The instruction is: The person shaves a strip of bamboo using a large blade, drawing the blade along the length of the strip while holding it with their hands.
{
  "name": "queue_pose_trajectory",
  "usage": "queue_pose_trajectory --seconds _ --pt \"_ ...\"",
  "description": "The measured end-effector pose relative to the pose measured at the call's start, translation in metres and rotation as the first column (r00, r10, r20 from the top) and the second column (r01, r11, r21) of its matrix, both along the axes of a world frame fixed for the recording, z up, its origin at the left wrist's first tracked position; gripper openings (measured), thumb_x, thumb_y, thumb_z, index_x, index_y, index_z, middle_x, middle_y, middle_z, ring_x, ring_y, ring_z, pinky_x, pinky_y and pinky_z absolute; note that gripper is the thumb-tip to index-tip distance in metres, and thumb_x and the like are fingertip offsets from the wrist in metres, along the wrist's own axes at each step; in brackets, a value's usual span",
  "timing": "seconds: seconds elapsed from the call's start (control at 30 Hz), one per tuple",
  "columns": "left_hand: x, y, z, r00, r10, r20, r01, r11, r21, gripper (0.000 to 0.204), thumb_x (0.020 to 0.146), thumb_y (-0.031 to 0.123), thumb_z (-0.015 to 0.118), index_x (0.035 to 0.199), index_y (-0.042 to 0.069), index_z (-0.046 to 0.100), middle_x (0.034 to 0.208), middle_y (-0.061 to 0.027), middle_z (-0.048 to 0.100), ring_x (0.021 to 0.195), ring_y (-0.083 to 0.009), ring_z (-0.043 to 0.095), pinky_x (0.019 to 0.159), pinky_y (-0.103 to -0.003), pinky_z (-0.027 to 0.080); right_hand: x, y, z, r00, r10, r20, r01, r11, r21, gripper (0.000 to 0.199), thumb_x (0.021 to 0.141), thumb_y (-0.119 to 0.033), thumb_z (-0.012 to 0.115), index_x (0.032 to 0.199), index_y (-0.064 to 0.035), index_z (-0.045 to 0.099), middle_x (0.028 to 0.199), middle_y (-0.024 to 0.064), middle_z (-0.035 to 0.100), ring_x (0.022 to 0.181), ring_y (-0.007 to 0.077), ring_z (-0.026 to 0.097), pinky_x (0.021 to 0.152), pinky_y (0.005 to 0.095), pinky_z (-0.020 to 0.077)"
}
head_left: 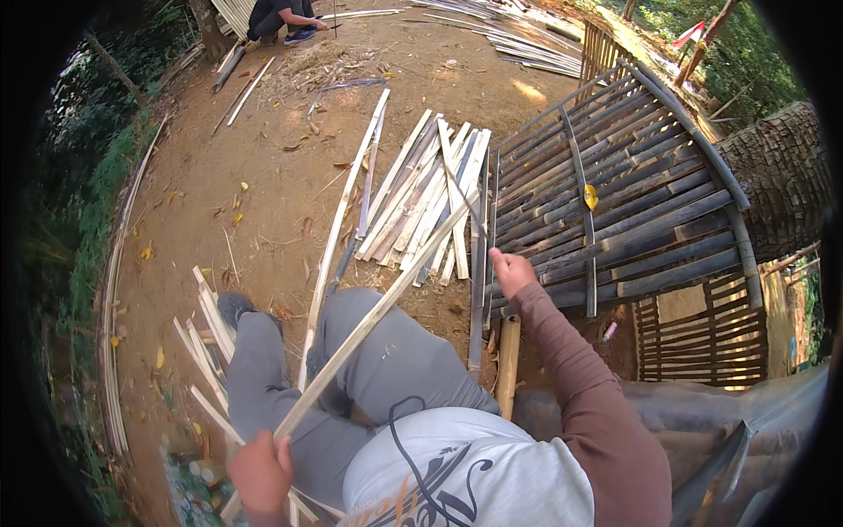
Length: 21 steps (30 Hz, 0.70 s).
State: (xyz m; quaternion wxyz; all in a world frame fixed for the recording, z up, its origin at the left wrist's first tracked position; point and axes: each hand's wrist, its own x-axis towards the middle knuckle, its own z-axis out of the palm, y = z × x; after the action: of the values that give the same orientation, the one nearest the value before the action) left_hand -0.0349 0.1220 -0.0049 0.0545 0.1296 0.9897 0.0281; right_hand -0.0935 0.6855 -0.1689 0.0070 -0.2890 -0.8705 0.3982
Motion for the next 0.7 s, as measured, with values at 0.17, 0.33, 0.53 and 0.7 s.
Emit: queue_pose_trajectory --seconds 0.17,0.33,0.53,0.7 --pt "-0.001 -0.004 0.000 1.000 0.009 0.011 -0.010 0.994 0.106 0.034 0.096 0.028 0.074 0.081 0.004 0.055 0.068 -0.0221 0.059 0.066 -0.0479 0.060 0.060 -0.056 0.043 0.032 -0.122 0.048 0.916 0.394 0.067 -0.400 0.905 0.147 0.069 0.104 -0.064 0.052 0.095 -0.0005 0.075 0.085 0.0260 0.071 0.087 0.0462 0.070 0.081 0.0533 0.0541" --pt "0.003 -0.011 0.001 0.999 0.035 0.021 -0.036 0.998 0.052 0.035 0.093 0.032 0.077 0.081 0.006 0.057 0.068 -0.0199 0.061 0.067 -0.0470 0.062 0.060 -0.055 0.046 0.002 -0.065 0.002 0.954 0.261 0.146 -0.286 0.940 0.188 0.074 0.103 -0.068 0.049 0.098 -0.0006 0.078 0.093 0.0266 0.074 0.095 0.0463 0.071 0.087 0.0540 0.0556" --pt "-0.004 -0.005 0.007 0.999 0.005 0.035 -0.008 0.996 0.087 0.035 0.095 0.029 0.076 0.081 0.003 0.057 0.067 -0.0228 0.058 0.067 -0.0485 0.061 0.060 -0.057 0.044 -0.046 0.060 -0.024 0.965 -0.218 0.148 0.169 0.942 0.288 0.080 0.106 -0.069 0.042 0.102 0.0022 0.079 0.102 0.0302 0.075 0.100 0.0482 0.071 0.090 0.0541 0.0549" --pt "0.001 -0.014 -0.007 0.997 0.041 0.068 -0.044 0.997 0.057 0.035 0.095 0.034 0.074 0.081 0.006 0.058 0.070 -0.0217 0.062 0.070 -0.0470 0.062 0.061 -0.056 0.046 -0.014 -0.062 0.053 0.979 0.178 0.103 -0.195 0.964 0.183 0.071 0.105 -0.066 0.050 0.099 -0.0007 0.077 0.090 0.0264 0.074 0.089 0.0469 0.071 0.082 0.0536 0.0553"
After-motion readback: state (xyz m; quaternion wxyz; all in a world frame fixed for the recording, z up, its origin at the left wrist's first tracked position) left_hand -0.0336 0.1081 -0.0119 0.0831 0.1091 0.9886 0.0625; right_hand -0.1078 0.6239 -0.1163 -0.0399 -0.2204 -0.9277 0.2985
